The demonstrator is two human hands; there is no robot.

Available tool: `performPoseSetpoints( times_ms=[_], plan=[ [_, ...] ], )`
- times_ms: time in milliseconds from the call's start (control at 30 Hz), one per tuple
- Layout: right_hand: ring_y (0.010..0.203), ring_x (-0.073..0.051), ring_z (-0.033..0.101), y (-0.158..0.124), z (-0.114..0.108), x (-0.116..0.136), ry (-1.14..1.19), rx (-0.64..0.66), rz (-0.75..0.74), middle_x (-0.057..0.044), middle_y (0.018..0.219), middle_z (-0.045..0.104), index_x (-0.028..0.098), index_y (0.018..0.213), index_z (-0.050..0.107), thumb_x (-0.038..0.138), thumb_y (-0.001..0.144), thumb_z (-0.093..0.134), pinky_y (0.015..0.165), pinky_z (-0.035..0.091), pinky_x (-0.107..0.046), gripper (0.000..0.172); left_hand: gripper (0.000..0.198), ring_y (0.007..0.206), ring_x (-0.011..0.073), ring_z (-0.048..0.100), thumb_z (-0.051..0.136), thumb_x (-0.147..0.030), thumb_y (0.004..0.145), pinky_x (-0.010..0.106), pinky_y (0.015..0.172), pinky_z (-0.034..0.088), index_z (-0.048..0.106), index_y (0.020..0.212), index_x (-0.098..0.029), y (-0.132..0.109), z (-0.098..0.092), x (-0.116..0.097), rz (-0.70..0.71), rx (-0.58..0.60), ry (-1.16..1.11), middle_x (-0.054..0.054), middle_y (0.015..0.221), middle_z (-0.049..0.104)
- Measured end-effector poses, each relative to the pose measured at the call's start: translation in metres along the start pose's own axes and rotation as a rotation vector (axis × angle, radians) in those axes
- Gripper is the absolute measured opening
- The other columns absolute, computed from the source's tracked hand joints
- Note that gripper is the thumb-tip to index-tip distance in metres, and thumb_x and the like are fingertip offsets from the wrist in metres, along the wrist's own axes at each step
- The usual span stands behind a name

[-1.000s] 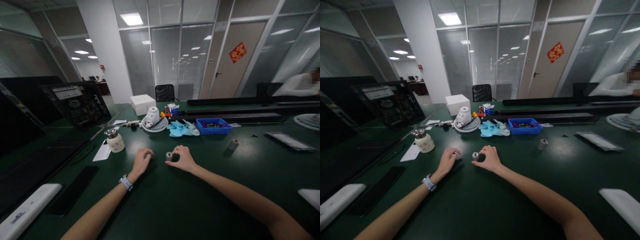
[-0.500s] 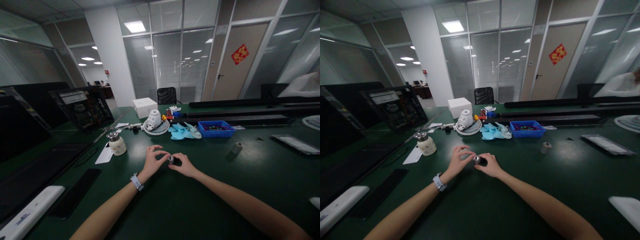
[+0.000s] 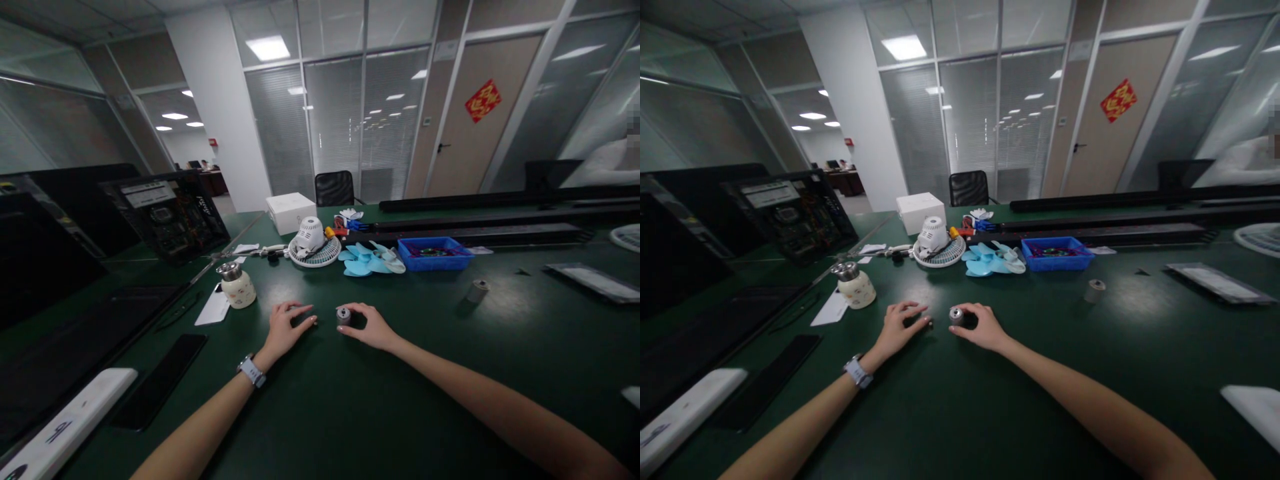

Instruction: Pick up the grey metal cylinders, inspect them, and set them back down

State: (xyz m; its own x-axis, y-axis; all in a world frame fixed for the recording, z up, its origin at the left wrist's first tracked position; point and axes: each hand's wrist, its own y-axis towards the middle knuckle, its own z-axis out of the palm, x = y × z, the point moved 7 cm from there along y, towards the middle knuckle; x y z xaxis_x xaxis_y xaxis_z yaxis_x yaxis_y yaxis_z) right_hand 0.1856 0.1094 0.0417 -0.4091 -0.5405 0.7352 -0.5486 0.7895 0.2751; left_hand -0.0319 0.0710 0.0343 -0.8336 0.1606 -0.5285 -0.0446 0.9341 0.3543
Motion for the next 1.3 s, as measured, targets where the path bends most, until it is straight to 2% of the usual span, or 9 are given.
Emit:
performPoseSetpoints(
  times_ms=[167, 467, 633, 767, 900, 1000, 1067, 1200, 1300],
  plan=[
    [0.101, -0.023, 0.063, -0.014, -0.045, -0.019, 0.024, -0.147, 0.053, -0.006, 0.108, 0.069, 0.023, 0.108, 0.067, 0.051, 0.071, 0.07, 0.091, 0.047, -0.042, 0.046, 0.036, 0.099, 0.0237, 0.05, 0.037, -0.03, 0.091, 0.04, 0.092, 0.038, 0.071, 0.097, -0.023, 0.0, -0.008, 0.006, -0.094, -0.076, -0.118, 0.005, 0.1, 0.067],
    [0.092, -0.035, 0.066, -0.137, -0.226, -0.139, -0.42, -0.662, 0.518, -0.013, 0.097, 0.071, 0.02, 0.101, 0.068, 0.066, 0.061, 0.063, 0.075, 0.052, -0.047, 0.062, 0.036, 0.088, 0.0226, 0.052, 0.031, -0.026, 0.083, 0.037, 0.085, 0.038, 0.057, 0.059, -0.02, 0.002, -0.006, 0.008, -0.094, -0.055, -0.135, 0.005, 0.081, 0.065],
    [0.083, -0.036, 0.066, -0.16, -0.246, -0.153, -0.518, -0.775, 0.52, -0.015, 0.09, 0.07, 0.021, 0.103, 0.064, 0.067, 0.063, 0.061, 0.07, 0.049, -0.05, 0.062, 0.033, 0.084, 0.0212, 0.054, 0.031, -0.026, 0.081, 0.036, 0.084, 0.037, 0.051, 0.056, -0.02, 0.002, -0.007, 0.006, -0.07, -0.07, -0.117, 0.004, 0.078, 0.065],
    [0.11, -0.037, 0.056, -0.136, -0.21, -0.077, -0.735, -0.863, 0.133, -0.019, 0.119, 0.061, 0.017, 0.121, 0.053, 0.064, 0.067, 0.064, 0.091, 0.04, -0.053, 0.073, 0.031, 0.083, 0.021, 0.055, 0.032, -0.026, 0.08, 0.035, 0.083, 0.038, 0.051, 0.055, -0.02, 0.003, -0.008, 0.004, -0.086, -0.054, -0.097, 0.004, 0.076, 0.065],
    [0.1, -0.024, 0.06, -0.065, -0.106, -0.009, -0.493, -0.307, -0.126, -0.007, 0.107, 0.065, 0.024, 0.112, 0.06, 0.05, 0.08, 0.061, 0.091, 0.042, -0.042, 0.041, 0.031, 0.083, 0.0216, 0.055, 0.032, -0.027, 0.079, 0.035, 0.084, 0.038, 0.051, 0.055, -0.021, 0.004, -0.009, 0.003, -0.09, -0.053, -0.09, 0.004, 0.076, 0.065],
    [0.078, -0.016, 0.061, -0.015, -0.021, 0.012, -0.212, 0.085, -0.068, -0.003, 0.1, 0.066, 0.026, 0.122, 0.056, 0.052, 0.081, 0.06, 0.073, 0.046, -0.031, 0.049, 0.032, 0.083, 0.0217, 0.054, 0.031, -0.028, 0.079, 0.036, 0.084, 0.038, 0.05, 0.054, -0.021, 0.004, -0.009, 0.002, -0.076, -0.048, -0.089, 0.005, 0.076, 0.065],
    [0.077, -0.016, 0.06, 0.011, 0.018, 0.021, -0.192, 0.152, -0.073, -0.003, 0.095, 0.065, 0.025, 0.12, 0.059, 0.056, 0.078, 0.063, 0.071, 0.045, -0.03, 0.053, 0.032, 0.082, 0.0217, 0.054, 0.031, -0.029, 0.079, 0.036, 0.083, 0.038, 0.05, 0.054, -0.021, 0.003, -0.008, 0.003, -0.072, -0.041, -0.08, 0.005, 0.076, 0.065],
    [0.082, -0.017, 0.059, 0.038, 0.058, 0.028, -0.283, 0.112, -0.132, -0.001, 0.089, 0.062, 0.028, 0.103, 0.07, 0.055, 0.08, 0.062, 0.077, 0.041, -0.033, 0.036, 0.032, 0.08, 0.0216, 0.054, 0.032, -0.028, 0.079, 0.036, 0.081, 0.039, 0.05, 0.054, -0.021, 0.003, -0.007, 0.002, -0.067, -0.037, -0.063, 0.005, 0.074, 0.064],
    [0.082, -0.016, 0.059, 0.036, 0.058, 0.026, -0.278, 0.102, -0.134, -0.001, 0.091, 0.064, 0.03, 0.094, 0.074, 0.048, 0.084, 0.061, 0.076, 0.041, -0.033, 0.025, 0.032, 0.079, 0.022, 0.053, 0.032, -0.028, 0.08, 0.036, 0.08, 0.04, 0.051, 0.055, -0.021, 0.003, -0.007, -0.001, -0.06, -0.031, -0.046, 0.005, 0.073, 0.064]
  ],
)
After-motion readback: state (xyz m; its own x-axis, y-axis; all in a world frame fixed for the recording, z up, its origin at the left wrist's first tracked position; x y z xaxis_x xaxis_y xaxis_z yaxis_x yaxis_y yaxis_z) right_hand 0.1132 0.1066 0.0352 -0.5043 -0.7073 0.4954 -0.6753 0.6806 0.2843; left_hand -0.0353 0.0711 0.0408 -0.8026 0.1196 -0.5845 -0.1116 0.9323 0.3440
